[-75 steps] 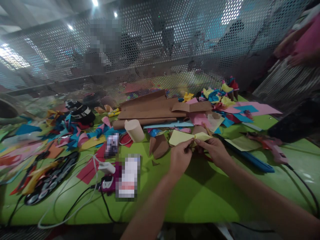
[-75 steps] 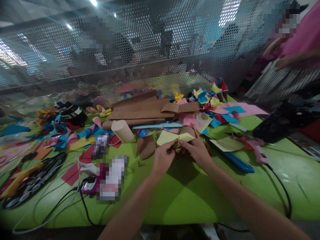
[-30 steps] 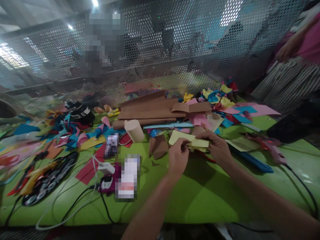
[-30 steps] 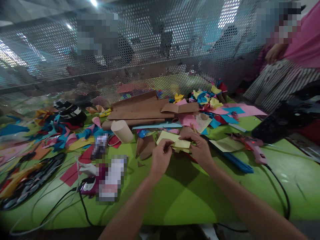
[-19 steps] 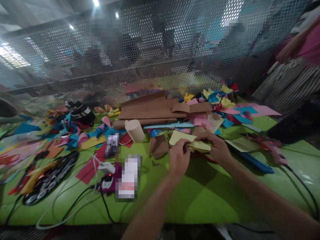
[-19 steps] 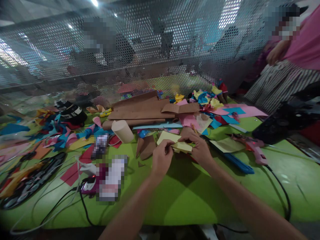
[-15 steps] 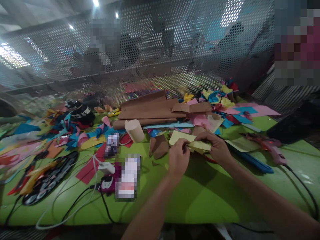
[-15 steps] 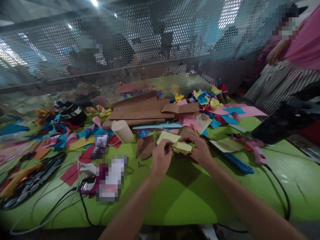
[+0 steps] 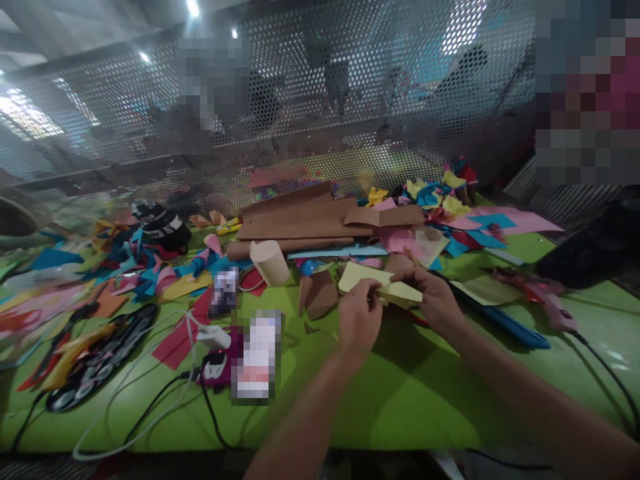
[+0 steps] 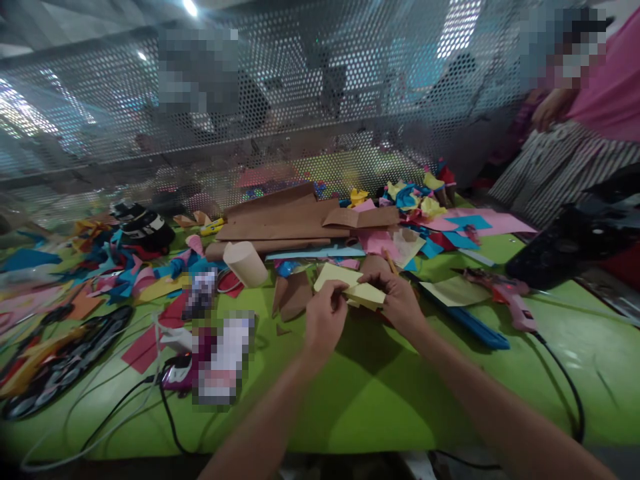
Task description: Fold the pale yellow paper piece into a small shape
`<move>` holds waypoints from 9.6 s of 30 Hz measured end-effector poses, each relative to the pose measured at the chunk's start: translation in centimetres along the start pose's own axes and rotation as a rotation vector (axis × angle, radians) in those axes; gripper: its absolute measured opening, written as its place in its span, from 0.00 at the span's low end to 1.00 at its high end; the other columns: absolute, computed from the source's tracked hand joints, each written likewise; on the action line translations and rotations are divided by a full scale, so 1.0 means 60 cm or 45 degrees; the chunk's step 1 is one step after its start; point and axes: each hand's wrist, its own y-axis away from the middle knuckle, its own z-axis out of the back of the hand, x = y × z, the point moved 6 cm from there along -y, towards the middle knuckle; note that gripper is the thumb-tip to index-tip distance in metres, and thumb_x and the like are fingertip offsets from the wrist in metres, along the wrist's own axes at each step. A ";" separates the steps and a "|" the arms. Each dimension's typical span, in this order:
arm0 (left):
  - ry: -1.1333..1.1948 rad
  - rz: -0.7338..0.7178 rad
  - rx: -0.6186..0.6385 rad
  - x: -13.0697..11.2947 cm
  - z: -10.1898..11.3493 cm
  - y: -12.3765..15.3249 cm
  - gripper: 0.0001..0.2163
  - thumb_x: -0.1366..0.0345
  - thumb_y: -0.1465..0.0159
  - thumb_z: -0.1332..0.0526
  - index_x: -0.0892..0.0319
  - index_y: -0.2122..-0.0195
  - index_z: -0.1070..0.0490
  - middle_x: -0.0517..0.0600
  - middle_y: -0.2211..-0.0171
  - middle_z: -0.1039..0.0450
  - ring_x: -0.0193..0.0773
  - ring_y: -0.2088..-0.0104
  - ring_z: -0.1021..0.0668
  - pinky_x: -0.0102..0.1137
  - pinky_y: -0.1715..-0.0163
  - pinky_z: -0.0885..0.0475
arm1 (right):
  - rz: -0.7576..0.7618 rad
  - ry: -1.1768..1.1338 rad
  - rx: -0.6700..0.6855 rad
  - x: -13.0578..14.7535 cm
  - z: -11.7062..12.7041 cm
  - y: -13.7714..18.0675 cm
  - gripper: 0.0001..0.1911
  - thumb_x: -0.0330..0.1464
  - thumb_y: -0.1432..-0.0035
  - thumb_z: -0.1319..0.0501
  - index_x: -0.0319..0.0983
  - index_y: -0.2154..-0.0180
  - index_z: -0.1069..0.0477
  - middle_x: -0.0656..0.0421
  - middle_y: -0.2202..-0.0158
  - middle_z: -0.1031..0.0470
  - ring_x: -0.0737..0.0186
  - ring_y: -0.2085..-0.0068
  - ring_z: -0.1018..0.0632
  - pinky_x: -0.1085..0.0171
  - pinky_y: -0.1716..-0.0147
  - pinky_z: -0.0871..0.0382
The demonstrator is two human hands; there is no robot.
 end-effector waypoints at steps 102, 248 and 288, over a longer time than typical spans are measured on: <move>-0.081 0.021 -0.011 0.007 -0.003 -0.003 0.10 0.80 0.43 0.40 0.61 0.63 0.29 0.49 0.62 0.27 0.38 0.60 0.26 0.29 0.62 0.31 | 0.429 0.473 -0.085 0.032 -0.006 0.022 0.08 0.36 0.53 0.39 0.41 0.70 0.23 0.57 0.70 0.23 0.55 0.68 0.24 0.61 0.69 0.28; 0.461 0.085 -0.063 0.011 0.012 -0.012 0.06 0.73 0.42 0.42 0.61 0.68 0.26 0.49 0.68 0.25 0.34 0.65 0.24 0.24 0.66 0.31 | -0.014 0.007 0.164 0.001 -0.007 0.002 0.24 0.53 0.54 0.28 0.39 0.69 0.25 0.57 0.73 0.25 0.59 0.73 0.25 0.64 0.74 0.28; 0.524 0.239 0.226 0.021 -0.008 -0.012 0.11 0.64 0.36 0.39 0.64 0.56 0.24 0.53 0.63 0.22 0.36 0.64 0.22 0.25 0.63 0.29 | 0.148 0.193 -0.042 0.026 0.007 0.008 0.21 0.50 0.54 0.31 0.39 0.73 0.29 0.59 0.76 0.29 0.61 0.74 0.29 0.66 0.75 0.32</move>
